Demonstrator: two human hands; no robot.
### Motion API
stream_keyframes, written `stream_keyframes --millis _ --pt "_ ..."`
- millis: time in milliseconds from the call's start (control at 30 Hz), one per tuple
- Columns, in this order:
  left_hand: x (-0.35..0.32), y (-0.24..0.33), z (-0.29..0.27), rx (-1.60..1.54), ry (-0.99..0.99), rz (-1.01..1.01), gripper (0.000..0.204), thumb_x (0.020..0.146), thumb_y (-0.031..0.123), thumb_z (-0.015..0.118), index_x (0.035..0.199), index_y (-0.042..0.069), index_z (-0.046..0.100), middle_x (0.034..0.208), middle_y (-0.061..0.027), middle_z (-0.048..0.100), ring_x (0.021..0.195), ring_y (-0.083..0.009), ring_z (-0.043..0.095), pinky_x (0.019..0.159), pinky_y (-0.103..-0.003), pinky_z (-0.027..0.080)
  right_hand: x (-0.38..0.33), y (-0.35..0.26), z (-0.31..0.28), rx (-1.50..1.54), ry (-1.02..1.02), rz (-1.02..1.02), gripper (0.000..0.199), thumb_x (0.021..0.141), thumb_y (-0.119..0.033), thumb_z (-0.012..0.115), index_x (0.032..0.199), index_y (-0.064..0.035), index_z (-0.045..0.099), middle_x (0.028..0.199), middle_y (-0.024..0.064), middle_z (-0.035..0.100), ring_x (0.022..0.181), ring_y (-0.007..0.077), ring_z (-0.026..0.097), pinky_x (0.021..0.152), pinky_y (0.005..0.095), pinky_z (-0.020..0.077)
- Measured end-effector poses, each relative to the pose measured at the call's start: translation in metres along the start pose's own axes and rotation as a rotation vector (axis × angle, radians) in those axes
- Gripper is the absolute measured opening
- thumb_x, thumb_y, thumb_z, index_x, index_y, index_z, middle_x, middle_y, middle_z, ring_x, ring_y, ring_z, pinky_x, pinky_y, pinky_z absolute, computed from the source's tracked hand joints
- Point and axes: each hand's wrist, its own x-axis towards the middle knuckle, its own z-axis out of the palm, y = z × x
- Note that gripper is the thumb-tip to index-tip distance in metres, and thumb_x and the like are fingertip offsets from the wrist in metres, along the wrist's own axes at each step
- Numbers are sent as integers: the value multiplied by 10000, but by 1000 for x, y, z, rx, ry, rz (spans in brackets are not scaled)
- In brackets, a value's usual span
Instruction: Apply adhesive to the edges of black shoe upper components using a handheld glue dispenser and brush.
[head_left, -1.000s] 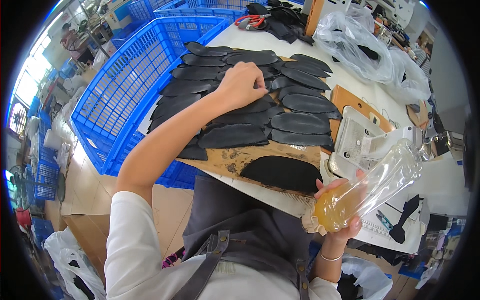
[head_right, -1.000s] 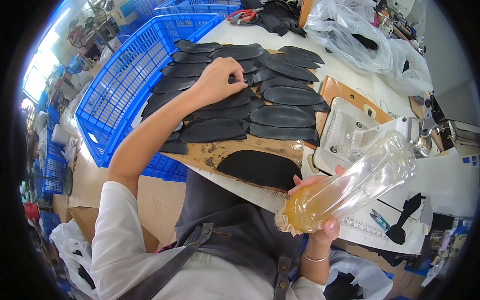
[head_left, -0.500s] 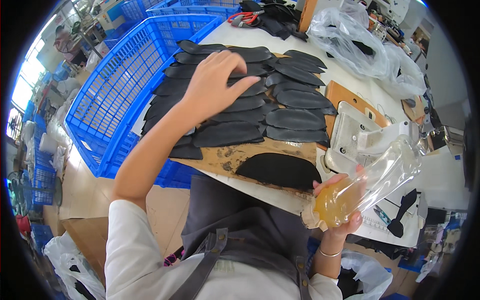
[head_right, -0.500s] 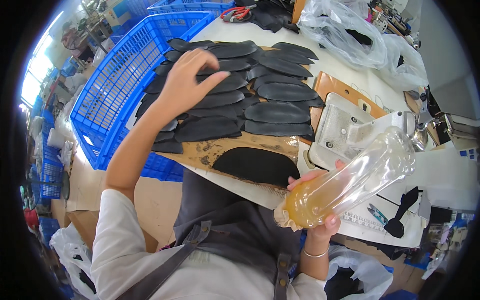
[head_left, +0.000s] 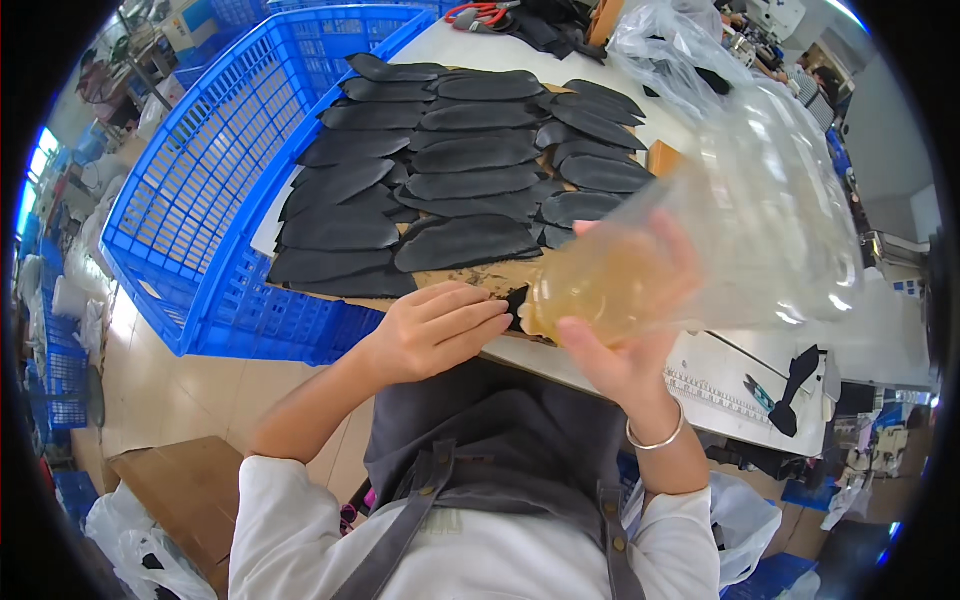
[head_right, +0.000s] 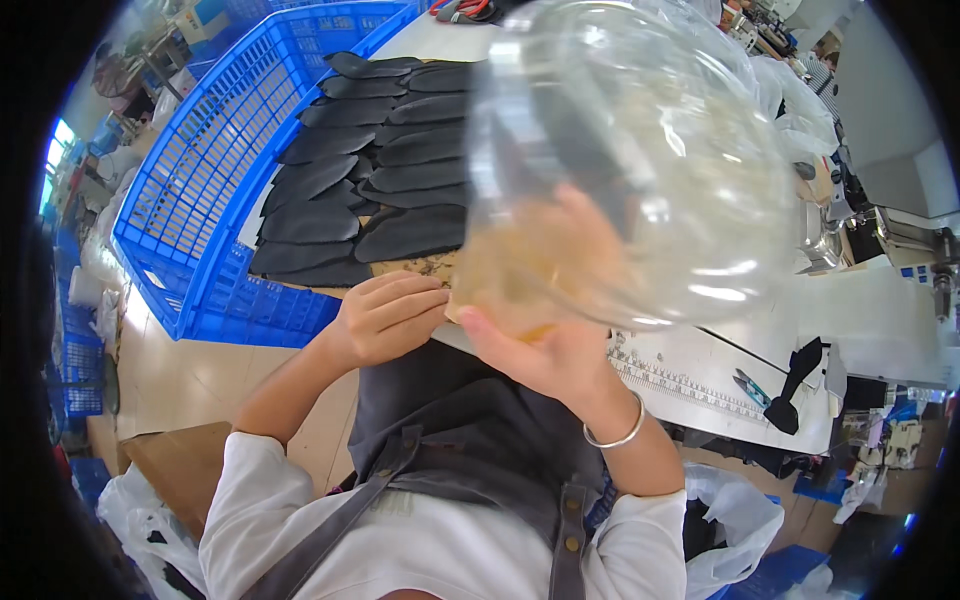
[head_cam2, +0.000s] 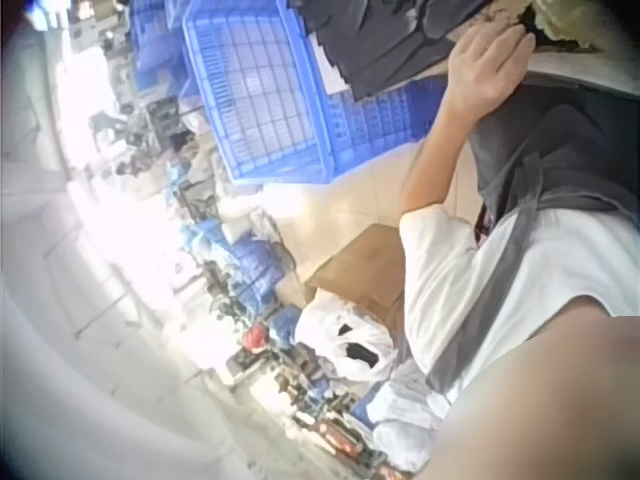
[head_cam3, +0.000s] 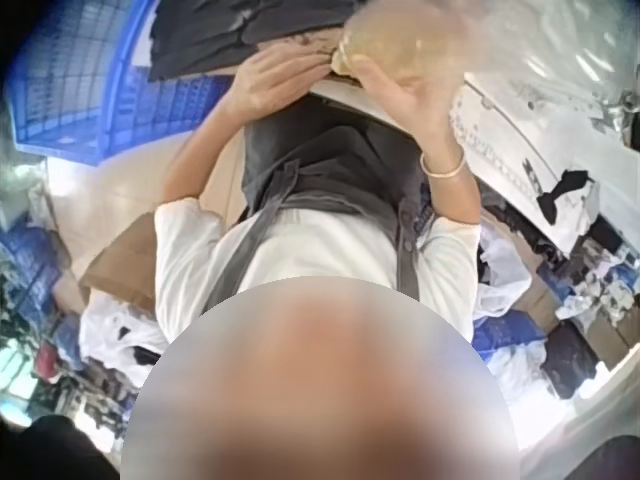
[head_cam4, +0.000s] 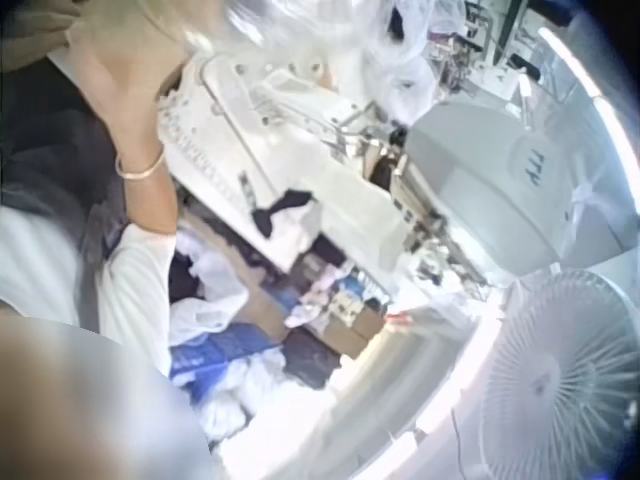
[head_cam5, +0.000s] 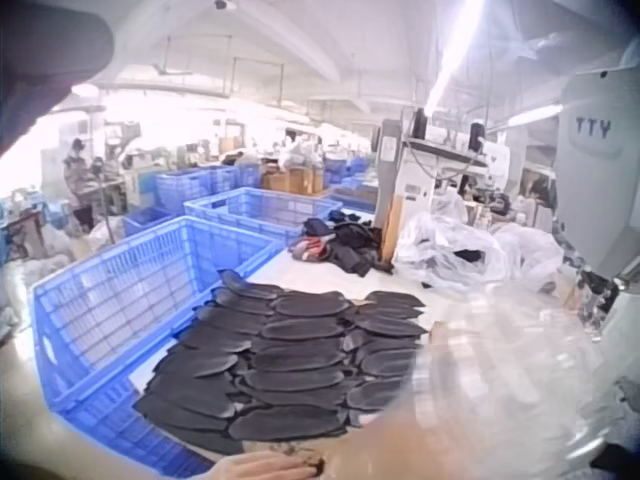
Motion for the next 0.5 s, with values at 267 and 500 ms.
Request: stream_keyframes --millis 267,500 --pt "-8 4 3 -8 56 9 159 633 53 649 777 5 602 895 -128 597 843 -251 627 726 -332 534 -6 -8 16 -338 -262 71 504 632 -233 756 1065 -41 582 1087 125 573 993 312 549 870 403 432" --pt "-7 4 3 116 -49 25 261 668 32 610 925 -9 621 967 -110 611 885 -247 625 774 -330 524 -4 -1 3 -445 -119 116 448 645 -237 740 1013 -26 596 1133 146 537 1023 326 518 874 398 420"
